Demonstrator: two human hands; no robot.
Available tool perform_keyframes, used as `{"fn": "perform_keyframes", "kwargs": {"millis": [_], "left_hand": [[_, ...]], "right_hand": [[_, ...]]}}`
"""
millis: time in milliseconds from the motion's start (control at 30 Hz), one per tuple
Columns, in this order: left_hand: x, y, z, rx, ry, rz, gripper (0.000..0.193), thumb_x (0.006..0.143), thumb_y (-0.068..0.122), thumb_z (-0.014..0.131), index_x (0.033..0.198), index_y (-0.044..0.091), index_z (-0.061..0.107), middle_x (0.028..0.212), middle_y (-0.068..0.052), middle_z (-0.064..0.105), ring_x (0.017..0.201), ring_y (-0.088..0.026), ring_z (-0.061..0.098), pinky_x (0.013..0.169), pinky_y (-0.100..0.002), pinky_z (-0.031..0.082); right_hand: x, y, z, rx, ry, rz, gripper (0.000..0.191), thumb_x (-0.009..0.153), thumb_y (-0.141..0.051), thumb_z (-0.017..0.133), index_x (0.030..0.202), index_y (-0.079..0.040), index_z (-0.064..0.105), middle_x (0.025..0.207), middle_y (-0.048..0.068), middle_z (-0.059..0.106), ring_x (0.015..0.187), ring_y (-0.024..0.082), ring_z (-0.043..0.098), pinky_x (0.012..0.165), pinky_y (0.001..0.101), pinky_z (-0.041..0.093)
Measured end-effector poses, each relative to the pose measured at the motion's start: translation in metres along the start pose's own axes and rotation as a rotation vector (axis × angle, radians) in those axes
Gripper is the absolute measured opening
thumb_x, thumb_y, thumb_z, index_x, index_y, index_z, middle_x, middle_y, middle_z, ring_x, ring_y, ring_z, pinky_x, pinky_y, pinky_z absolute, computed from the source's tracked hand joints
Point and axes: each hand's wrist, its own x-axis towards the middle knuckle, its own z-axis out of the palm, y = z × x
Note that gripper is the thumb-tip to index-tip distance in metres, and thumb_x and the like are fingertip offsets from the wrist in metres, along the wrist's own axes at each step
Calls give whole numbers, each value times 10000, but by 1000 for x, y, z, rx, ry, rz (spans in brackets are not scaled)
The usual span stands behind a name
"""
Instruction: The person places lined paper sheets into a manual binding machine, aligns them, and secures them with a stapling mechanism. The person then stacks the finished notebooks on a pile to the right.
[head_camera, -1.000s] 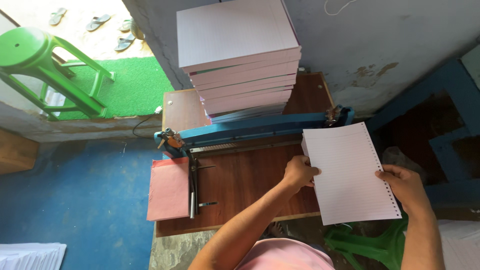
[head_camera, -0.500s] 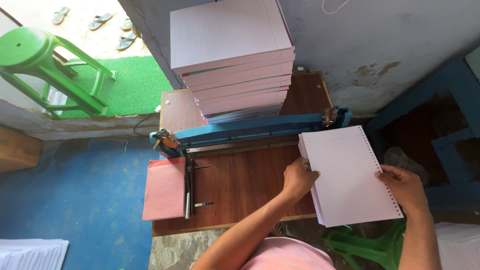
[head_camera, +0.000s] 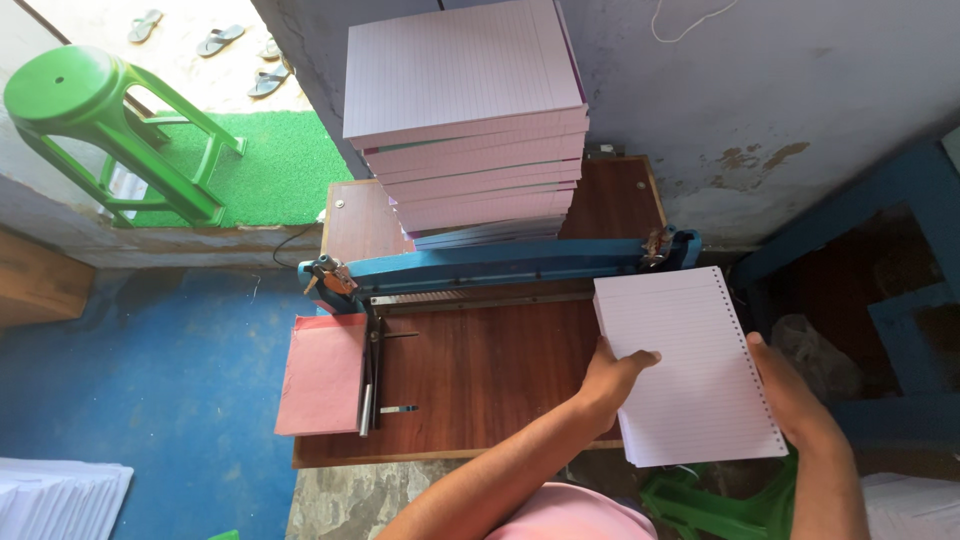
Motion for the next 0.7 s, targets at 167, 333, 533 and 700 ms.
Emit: {"fn": "perform_keyframes", "kwargs": {"millis": [167, 333, 533, 700], "left_hand": [[2, 11, 8, -138, 31, -149, 754, 845, 160, 676, 1466, 73, 257, 1313, -222, 530, 1226, -358, 604, 1032, -508, 534], [5, 8, 7, -120, -38, -72, 720, 853, 201, 665, 1463, -1, 341, 1297, -257, 565, 1212, -379, 614, 1015, -508, 526], [10, -7, -8, -148, 45, -106, 766, 873, 249, 668, 1501, -38, 334, 1369, -282, 576, 1262, -358, 606, 1093, -467, 464], [13, -18, -37, 4, 269, -10, 776, 914, 255, 717, 1551, 1, 353, 1530, -229, 406, 1402, -323, 424, 1168, -458, 337]], "right_hand": [[-2, -5, -1, 40, -83, -30, 1007, 871, -792, 332, 1535, -40, 422, 1480, 325, 495, 1417, 422, 460, 1112, 639, 388], [5, 1, -6, -56, -74, 37, 963, 878, -747, 378, 1553, -63, 423, 1477, 339, 504, 1431, 442, 453, 1121, 672, 367], [20, -7, -15, -124, -19, -28, 939, 912, -780, 383, 1466, -42, 558, 1497, 289, 529, 1456, 408, 432, 1186, 622, 291], [-5, -54, -14, -184, 302, -246, 876, 900, -797, 428, 1439, -126, 594, 1456, 237, 559, 1390, 422, 473, 1122, 657, 345]]}}
